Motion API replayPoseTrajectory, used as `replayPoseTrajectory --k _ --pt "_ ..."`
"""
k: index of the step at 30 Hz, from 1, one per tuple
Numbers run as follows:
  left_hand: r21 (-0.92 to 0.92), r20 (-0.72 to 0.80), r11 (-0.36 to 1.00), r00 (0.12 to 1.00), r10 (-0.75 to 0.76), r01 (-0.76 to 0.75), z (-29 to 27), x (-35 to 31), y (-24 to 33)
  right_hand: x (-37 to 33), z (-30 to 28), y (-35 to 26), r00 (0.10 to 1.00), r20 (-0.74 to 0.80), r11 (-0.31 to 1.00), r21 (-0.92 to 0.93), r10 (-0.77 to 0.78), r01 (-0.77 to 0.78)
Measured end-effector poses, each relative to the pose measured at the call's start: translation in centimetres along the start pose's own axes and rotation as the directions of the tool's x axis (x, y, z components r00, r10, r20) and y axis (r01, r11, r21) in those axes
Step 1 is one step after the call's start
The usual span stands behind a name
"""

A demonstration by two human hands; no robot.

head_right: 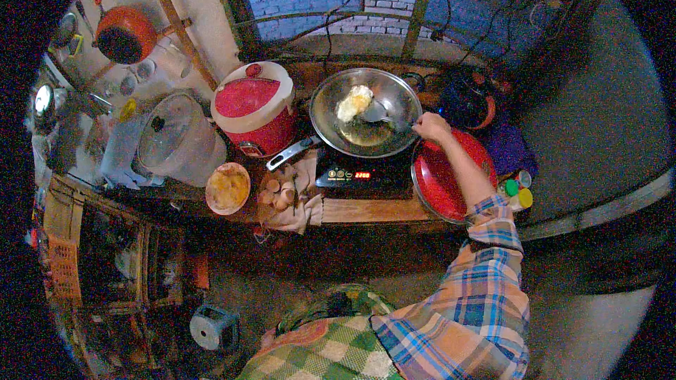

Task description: The person cracks an egg into a hot pan with oil, seasons it with salt, and cooks it while stirring with a spatula. The cooked egg is then transferred to a plate.

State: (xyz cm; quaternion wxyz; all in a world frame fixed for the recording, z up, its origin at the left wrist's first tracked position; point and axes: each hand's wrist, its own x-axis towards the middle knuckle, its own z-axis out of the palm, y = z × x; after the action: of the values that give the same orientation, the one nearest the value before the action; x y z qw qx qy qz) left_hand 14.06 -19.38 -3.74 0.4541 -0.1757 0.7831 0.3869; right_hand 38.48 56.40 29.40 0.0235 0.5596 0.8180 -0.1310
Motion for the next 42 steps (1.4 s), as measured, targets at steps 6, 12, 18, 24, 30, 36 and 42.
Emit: replayPoseTrajectory --k 6,12,18,24,30,36,42 --pt "0.277 0.063 0.95 0.989 0.133 -0.146 -0.3 1.6 0.4 -2.7 -6.5 -0.8 0.982 0.137 0.98 -0.127 -0.134 0.151" --pt "0.137 0.062 0.982 0.99 0.125 -0.132 0.2 2.2 1.1 -3.9 -10.4 -1.0 0.98 0.194 0.967 -0.241 -0.042 0.089" --pt "0.018 0.102 0.992 0.987 0.125 -0.127 0.6 2.6 1.1 -1.6 -8.3 0.5 0.954 0.29 0.992 -0.075 -0.08 0.106" --pt "0.049 0.089 0.992 0.99 0.113 -0.118 -0.1 2.2 1.2 -1.3 -5.7 3.1 0.992 0.033 0.991 0.062 -0.12 0.118" --pt "0.092 0.062 0.99 0.993 0.104 -0.11 0.3 1.0 1.7 -2.3 -6.6 3.9 0.982 0.159 0.992 -0.059 -0.097 0.108" --pt "0.141 0.048 0.98 0.99 0.134 -0.14 0.8 -0.7 3.4 -1.2 -3.6 2.4 0.991 0.048 0.987 0.111 -0.122 0.116" --pt "0.189 0.065 0.959 0.977 0.202 -0.211 1.5 -3.6 6.4 -2.2 -6.8 4.5 0.99 0.104 0.995 -0.007 -0.098 0.099"
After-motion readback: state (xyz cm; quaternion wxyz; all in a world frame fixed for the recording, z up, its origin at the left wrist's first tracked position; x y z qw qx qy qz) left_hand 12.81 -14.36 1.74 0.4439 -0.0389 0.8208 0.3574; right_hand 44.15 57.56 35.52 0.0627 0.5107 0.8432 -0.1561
